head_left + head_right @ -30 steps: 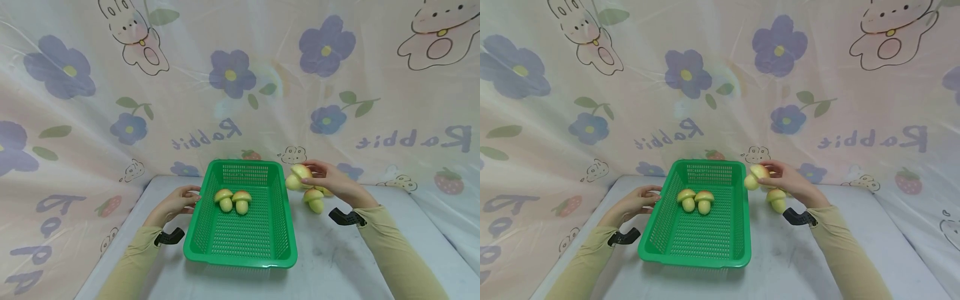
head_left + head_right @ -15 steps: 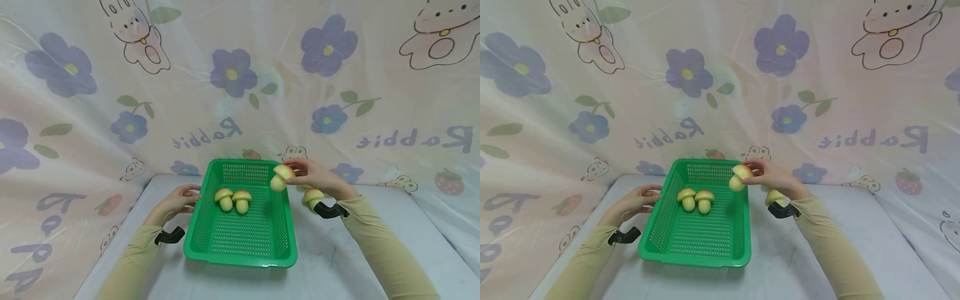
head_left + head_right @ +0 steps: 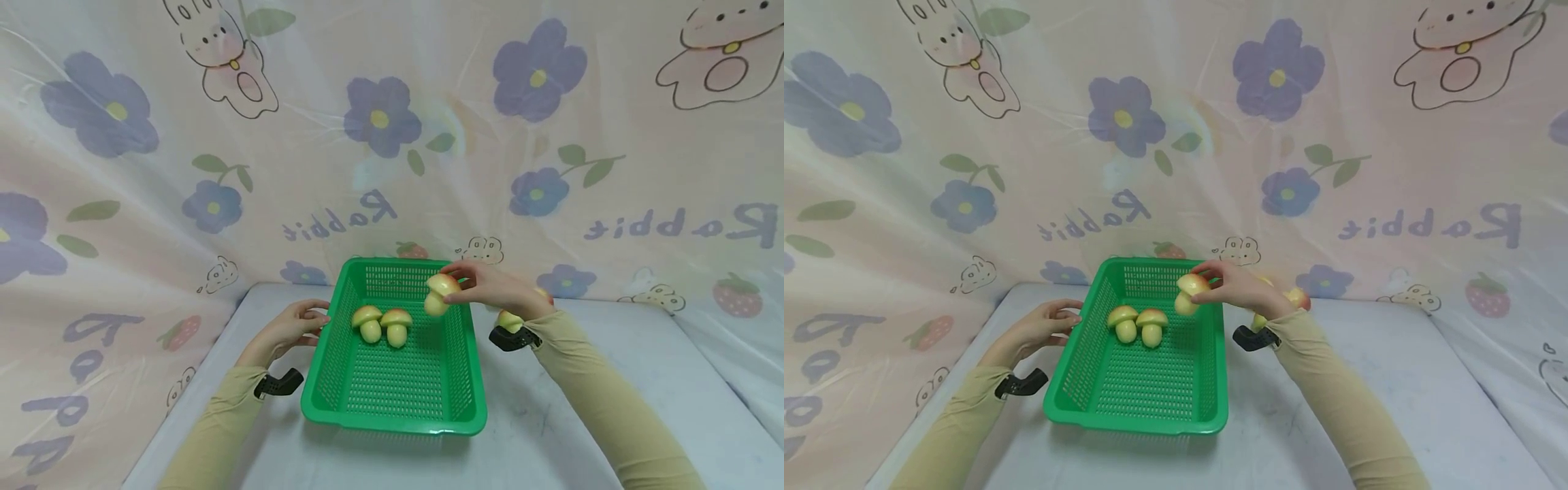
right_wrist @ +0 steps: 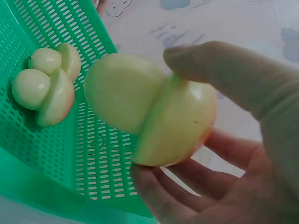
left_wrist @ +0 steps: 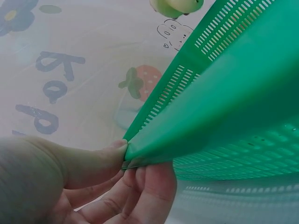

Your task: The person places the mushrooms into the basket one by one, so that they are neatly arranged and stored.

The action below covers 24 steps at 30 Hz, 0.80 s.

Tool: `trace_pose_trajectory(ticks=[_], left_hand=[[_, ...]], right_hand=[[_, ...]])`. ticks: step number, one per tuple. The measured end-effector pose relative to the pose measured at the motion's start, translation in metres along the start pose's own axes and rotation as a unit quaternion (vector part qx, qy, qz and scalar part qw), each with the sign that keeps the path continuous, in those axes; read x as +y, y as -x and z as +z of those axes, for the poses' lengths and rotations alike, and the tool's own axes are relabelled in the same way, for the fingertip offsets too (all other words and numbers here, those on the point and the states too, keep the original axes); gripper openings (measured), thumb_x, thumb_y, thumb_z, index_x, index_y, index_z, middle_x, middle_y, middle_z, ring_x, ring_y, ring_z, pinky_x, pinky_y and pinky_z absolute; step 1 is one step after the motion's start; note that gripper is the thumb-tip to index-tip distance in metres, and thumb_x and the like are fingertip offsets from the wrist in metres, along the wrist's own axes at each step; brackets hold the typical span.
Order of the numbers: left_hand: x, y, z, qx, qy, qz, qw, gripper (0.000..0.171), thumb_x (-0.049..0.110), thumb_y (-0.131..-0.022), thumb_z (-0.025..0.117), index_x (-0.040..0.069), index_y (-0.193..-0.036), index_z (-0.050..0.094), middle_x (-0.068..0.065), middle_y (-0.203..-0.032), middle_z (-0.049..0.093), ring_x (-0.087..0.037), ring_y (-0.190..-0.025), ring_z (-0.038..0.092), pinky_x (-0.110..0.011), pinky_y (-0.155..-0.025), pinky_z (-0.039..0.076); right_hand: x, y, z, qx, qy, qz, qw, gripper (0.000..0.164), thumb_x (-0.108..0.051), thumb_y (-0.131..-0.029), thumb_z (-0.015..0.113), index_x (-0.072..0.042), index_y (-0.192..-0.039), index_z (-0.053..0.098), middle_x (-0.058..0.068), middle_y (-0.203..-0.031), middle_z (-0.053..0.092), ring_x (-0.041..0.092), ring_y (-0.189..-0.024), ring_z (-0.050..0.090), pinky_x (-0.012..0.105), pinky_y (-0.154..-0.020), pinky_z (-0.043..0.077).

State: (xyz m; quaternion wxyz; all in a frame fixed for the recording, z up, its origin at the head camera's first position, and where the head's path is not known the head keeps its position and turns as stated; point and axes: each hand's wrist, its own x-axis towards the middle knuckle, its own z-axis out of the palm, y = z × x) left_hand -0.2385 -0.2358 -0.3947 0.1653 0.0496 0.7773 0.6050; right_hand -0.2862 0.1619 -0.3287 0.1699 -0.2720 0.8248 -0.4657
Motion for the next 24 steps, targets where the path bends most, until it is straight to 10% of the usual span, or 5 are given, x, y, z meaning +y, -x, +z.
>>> trace_pose_trajectory(ticks=[24], left_hand=[[0.0, -0.003, -0.001, -0.002, -0.004, -0.002, 1.0, 0.046, 0.014, -0.099, 0.056, 0.003, -0.14, 0.04, -0.012, -0.102, 0.061, -0.02, -0.081, 0.062, -0.034, -0.072, 0.056]], right_hand=[[0.008, -0.025, 0.016, -0.036, 0.082, 0.026, 0.996, 0.056, -0.017, -0.083, 0.075, -0.004, -0.132, 0.05, 0.017, -0.122, 0.054, 0.029, -0.101, 0.059, 0.037, -0.083, 0.05]])
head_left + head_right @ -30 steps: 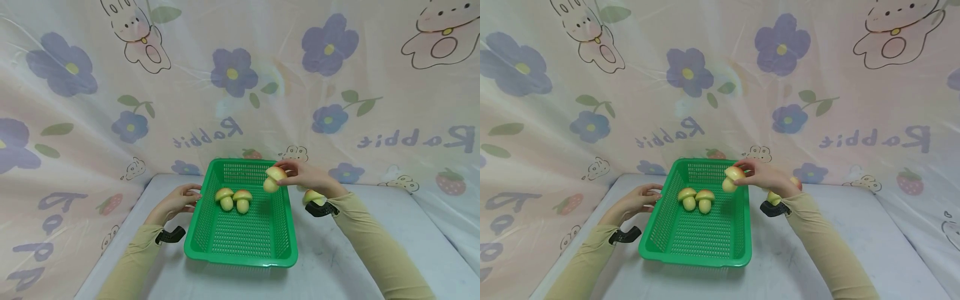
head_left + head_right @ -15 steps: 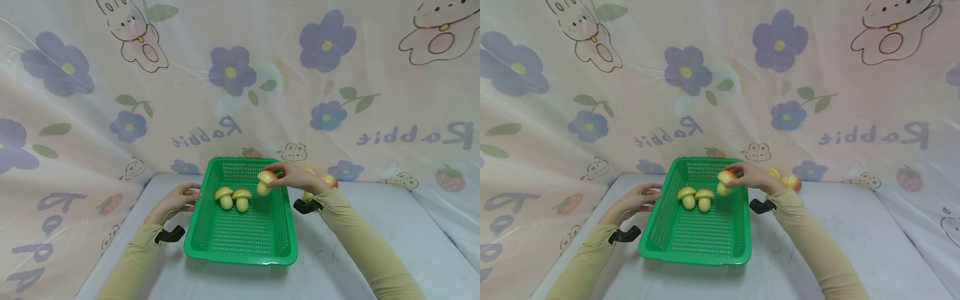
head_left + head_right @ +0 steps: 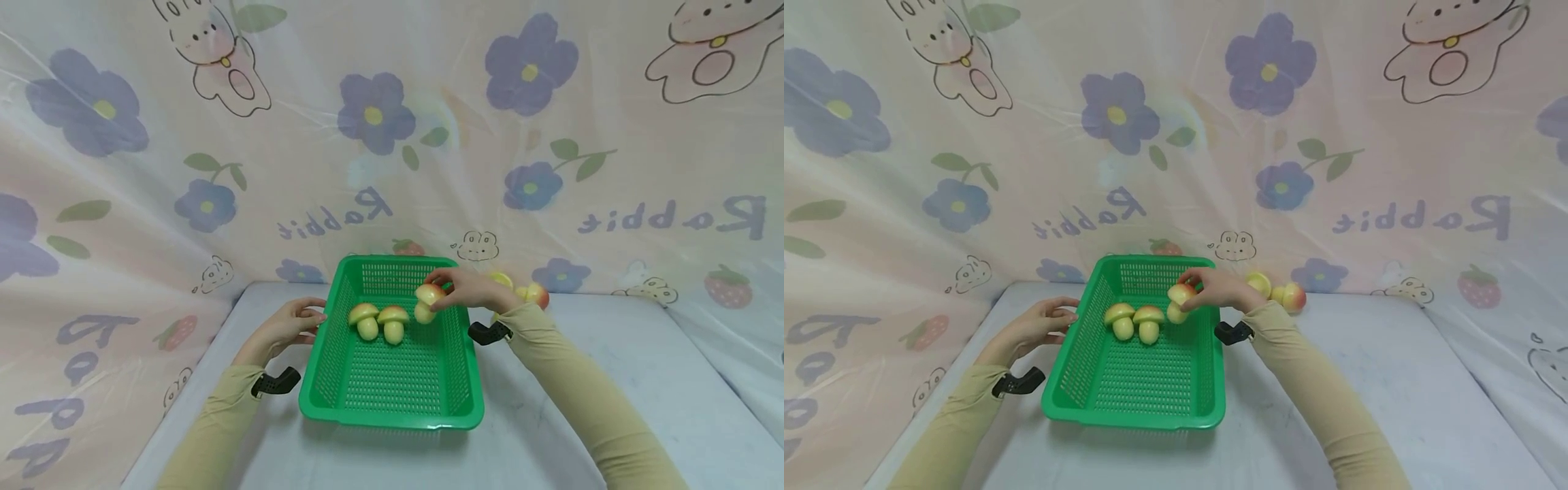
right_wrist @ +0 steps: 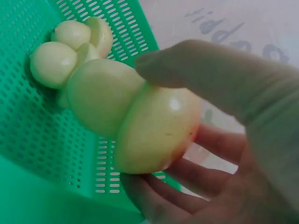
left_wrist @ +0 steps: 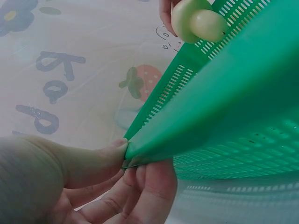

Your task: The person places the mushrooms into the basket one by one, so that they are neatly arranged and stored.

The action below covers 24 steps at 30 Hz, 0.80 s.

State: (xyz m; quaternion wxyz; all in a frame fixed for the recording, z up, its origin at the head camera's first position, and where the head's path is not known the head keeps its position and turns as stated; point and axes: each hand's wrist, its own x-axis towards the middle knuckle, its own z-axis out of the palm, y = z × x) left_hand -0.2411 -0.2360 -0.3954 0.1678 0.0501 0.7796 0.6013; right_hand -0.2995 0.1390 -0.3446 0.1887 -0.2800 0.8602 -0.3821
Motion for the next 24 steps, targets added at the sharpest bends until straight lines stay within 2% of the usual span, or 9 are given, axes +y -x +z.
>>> trace_pose_trajectory(ticks=[7, 19, 24], left_hand=[[0.001, -0.002, 0.0, 0.006, 0.0, -0.001, 1.0, 0.047, 0.015, -0.098, 0.058, 0.003, -0.14, 0.041, -0.012, -0.105, 0.06, -0.02, -0.082, 0.062, -0.033, -0.072, 0.056], [0.002, 0.0, 0.0, 0.008, 0.002, -0.005, 1.0, 0.047, 0.013, -0.098, 0.057, 0.001, -0.14, 0.04, -0.012, -0.102, 0.059, -0.019, -0.079, 0.062, -0.031, -0.069, 0.056], [0.004, 0.001, 0.001, 0.007, 0.001, -0.005, 1.0, 0.048, 0.013, -0.098, 0.057, 0.001, -0.141, 0.039, -0.012, -0.102, 0.059, -0.019, -0.078, 0.062, -0.031, -0.069, 0.056]], right_hand=[[-0.005, -0.005, 0.004, -0.01, 0.03, -0.01, 0.999, 0.054, -0.011, -0.084, 0.072, 0.0, -0.132, 0.05, 0.02, -0.121, 0.052, 0.033, -0.103, 0.057, 0.039, -0.084, 0.05], [-0.004, -0.015, 0.007, -0.044, 0.069, 0.019, 0.997, 0.056, -0.013, -0.083, 0.074, -0.002, -0.132, 0.051, 0.015, -0.119, 0.055, 0.028, -0.102, 0.057, 0.037, -0.083, 0.05], [-0.006, -0.018, 0.01, -0.058, 0.101, 0.015, 0.993, 0.052, -0.012, -0.083, 0.075, -0.002, -0.129, 0.054, 0.014, -0.117, 0.056, 0.028, -0.105, 0.055, 0.038, -0.085, 0.048]])
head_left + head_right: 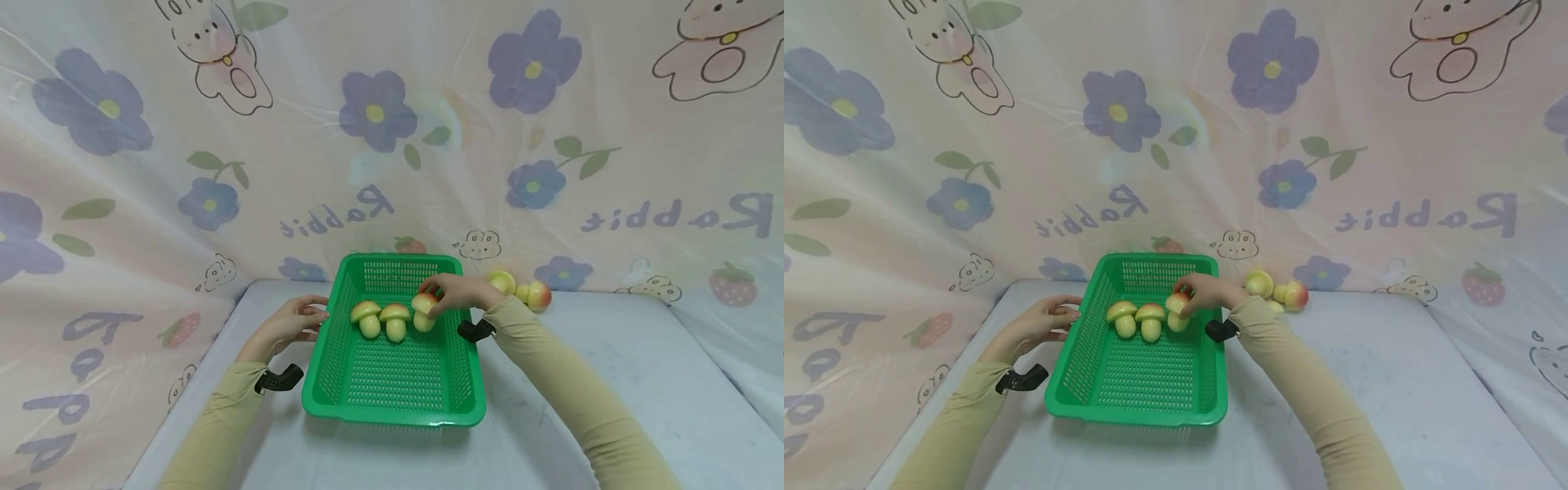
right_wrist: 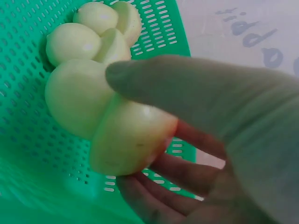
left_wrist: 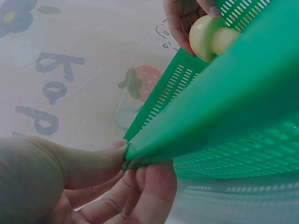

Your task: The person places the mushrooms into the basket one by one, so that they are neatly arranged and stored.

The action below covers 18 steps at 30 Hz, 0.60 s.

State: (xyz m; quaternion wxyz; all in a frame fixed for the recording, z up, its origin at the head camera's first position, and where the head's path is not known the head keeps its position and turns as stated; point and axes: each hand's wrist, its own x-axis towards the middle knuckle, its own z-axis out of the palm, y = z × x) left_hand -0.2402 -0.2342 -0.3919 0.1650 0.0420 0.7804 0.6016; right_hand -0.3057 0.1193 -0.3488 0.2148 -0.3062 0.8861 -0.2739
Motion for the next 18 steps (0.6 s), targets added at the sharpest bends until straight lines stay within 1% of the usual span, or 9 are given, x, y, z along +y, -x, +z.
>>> trace_pose_trajectory(ticks=[3, 6, 11, 14, 18], left_hand=[[-0.001, 0.0, 0.0, 0.0, 0.0, 0.0, 1.0, 0.046, 0.013, -0.098, 0.057, 0.002, -0.14, 0.041, -0.013, -0.103, 0.06, -0.02, -0.079, 0.062, -0.033, -0.071, 0.056], [-0.002, -0.001, 0.0, -0.003, -0.002, 0.001, 1.0, 0.045, 0.013, -0.098, 0.057, 0.002, -0.139, 0.041, -0.013, -0.103, 0.06, -0.02, -0.08, 0.062, -0.034, -0.072, 0.056], [-0.001, -0.001, 0.0, -0.003, -0.003, 0.0, 1.0, 0.045, 0.012, -0.098, 0.056, 0.002, -0.139, 0.041, -0.013, -0.103, 0.059, -0.02, -0.079, 0.062, -0.034, -0.072, 0.057], [0.0, -0.001, 0.0, -0.001, -0.002, -0.002, 1.0, 0.044, 0.012, -0.098, 0.056, 0.002, -0.139, 0.041, -0.013, -0.103, 0.059, -0.02, -0.079, 0.062, -0.034, -0.071, 0.057], [0.0, 0.0, 0.001, 0.003, -0.002, -0.003, 1.0, 0.044, 0.011, -0.098, 0.056, 0.001, -0.138, 0.042, -0.013, -0.102, 0.059, -0.02, -0.079, 0.062, -0.034, -0.071, 0.057]], right_hand=[[-0.002, -0.002, 0.001, -0.004, 0.017, -0.004, 1.0, 0.051, -0.011, -0.082, 0.075, -0.001, -0.128, 0.054, 0.014, -0.117, 0.057, 0.028, -0.106, 0.053, 0.038, -0.087, 0.047], [-0.001, -0.004, 0.001, -0.012, 0.022, -0.005, 1.0, 0.053, -0.01, -0.082, 0.075, 0.002, -0.129, 0.053, 0.015, -0.118, 0.057, 0.028, -0.107, 0.053, 0.039, -0.088, 0.047], [-0.001, -0.007, 0.001, -0.023, 0.034, 0.002, 0.999, 0.057, -0.01, -0.082, 0.075, 0.003, -0.131, 0.05, 0.015, -0.119, 0.055, 0.027, -0.108, 0.053, 0.039, -0.09, 0.046], [-0.002, -0.008, 0.001, -0.027, 0.04, 0.012, 0.999, 0.057, -0.01, -0.082, 0.075, 0.002, -0.132, 0.049, 0.015, -0.121, 0.055, 0.027, -0.109, 0.052, 0.039, -0.091, 0.046], [-0.004, -0.011, 0.002, -0.036, 0.05, 0.017, 0.998, 0.057, -0.01, -0.083, 0.074, 0.004, -0.132, 0.049, 0.016, -0.121, 0.054, 0.028, -0.11, 0.051, 0.038, -0.091, 0.046]])
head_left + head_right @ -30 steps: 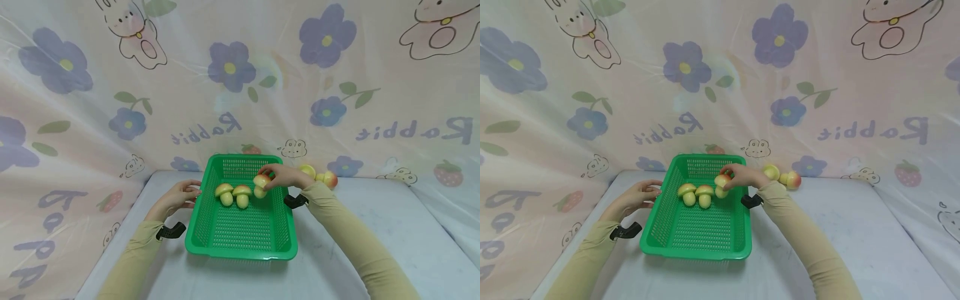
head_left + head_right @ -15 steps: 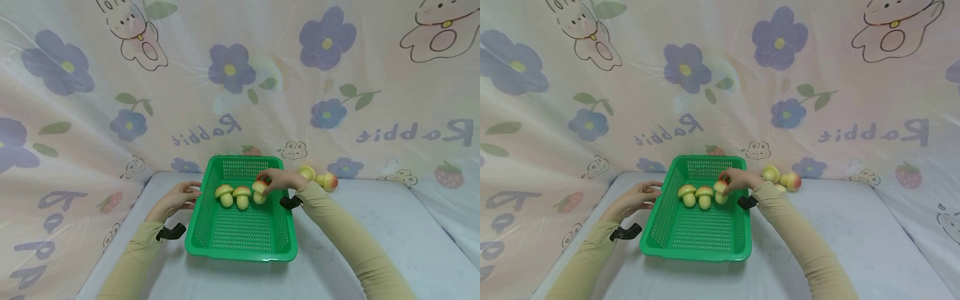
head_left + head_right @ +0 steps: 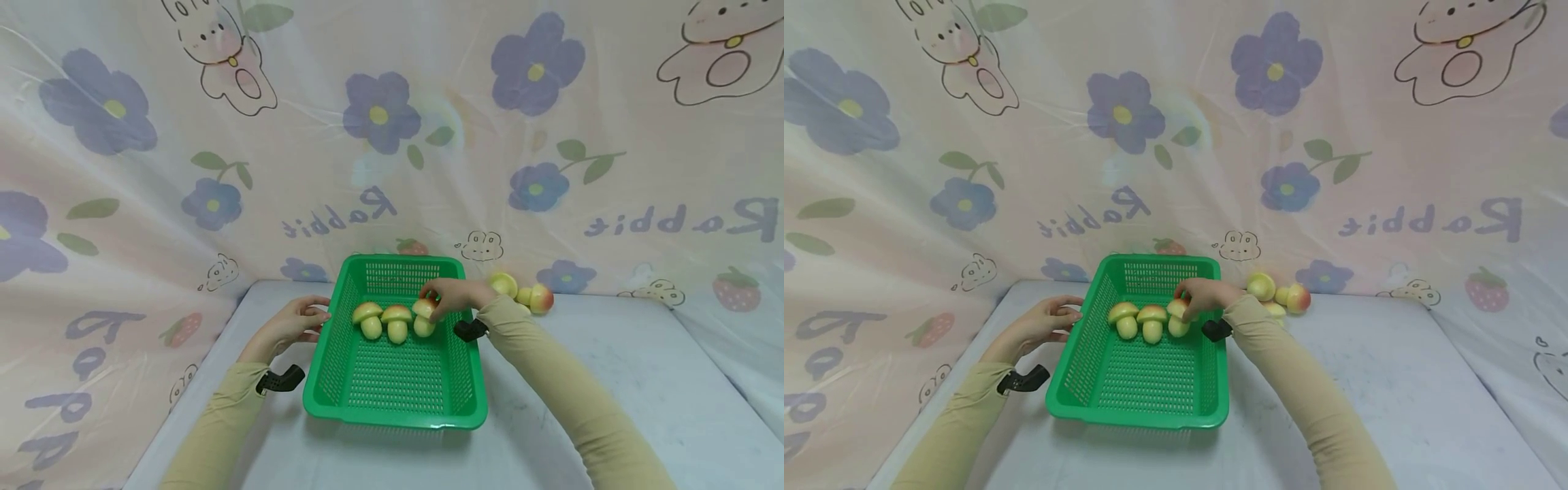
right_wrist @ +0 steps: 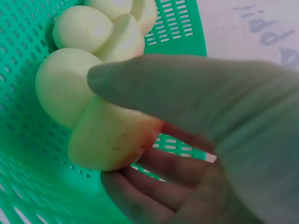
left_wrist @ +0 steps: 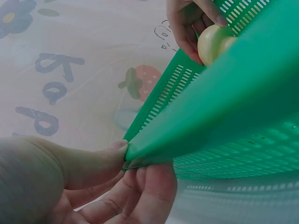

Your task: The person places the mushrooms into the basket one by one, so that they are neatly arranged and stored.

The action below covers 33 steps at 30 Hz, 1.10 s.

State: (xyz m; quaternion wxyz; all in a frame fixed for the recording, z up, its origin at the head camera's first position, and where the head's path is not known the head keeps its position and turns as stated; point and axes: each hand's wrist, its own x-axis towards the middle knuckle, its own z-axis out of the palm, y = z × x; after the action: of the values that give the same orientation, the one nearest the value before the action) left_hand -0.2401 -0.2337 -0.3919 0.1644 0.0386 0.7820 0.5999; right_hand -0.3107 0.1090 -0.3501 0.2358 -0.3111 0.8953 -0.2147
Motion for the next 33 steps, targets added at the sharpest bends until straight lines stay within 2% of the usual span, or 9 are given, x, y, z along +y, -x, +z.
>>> trace_pose_trajectory(ticks=[22, 27, 33], left_hand=[[-0.003, -0.002, -0.001, -0.004, -0.003, 0.004, 1.0, 0.046, 0.012, -0.097, 0.058, 0.001, -0.139, 0.042, -0.013, -0.101, 0.06, -0.019, -0.078, 0.063, -0.033, -0.07, 0.057], [-0.002, -0.003, -0.001, -0.002, -0.004, 0.004, 1.0, 0.046, 0.013, -0.097, 0.058, 0.002, -0.139, 0.042, -0.014, -0.102, 0.059, -0.019, -0.079, 0.063, -0.033, -0.07, 0.057], [-0.001, 0.0, -0.001, -0.004, -0.005, 0.004, 1.0, 0.047, 0.014, -0.097, 0.058, 0.002, -0.139, 0.041, -0.014, -0.102, 0.059, -0.02, -0.078, 0.062, -0.034, -0.071, 0.056]], right_hand=[[-0.003, -0.013, 0.003, -0.038, 0.053, 0.021, 0.998, 0.052, -0.012, -0.084, 0.075, 0.003, -0.128, 0.052, 0.015, -0.118, 0.056, 0.028, -0.11, 0.053, 0.037, -0.089, 0.047], [-0.003, -0.014, 0.003, -0.034, 0.047, 0.034, 0.998, 0.053, -0.011, -0.082, 0.076, 0.002, -0.128, 0.053, 0.014, -0.116, 0.056, 0.026, -0.107, 0.053, 0.036, -0.088, 0.047], [-0.004, -0.015, 0.006, -0.033, 0.043, 0.036, 0.998, 0.054, -0.006, -0.081, 0.076, 0.006, -0.128, 0.051, 0.015, -0.113, 0.057, 0.025, -0.104, 0.054, 0.036, -0.088, 0.048]])
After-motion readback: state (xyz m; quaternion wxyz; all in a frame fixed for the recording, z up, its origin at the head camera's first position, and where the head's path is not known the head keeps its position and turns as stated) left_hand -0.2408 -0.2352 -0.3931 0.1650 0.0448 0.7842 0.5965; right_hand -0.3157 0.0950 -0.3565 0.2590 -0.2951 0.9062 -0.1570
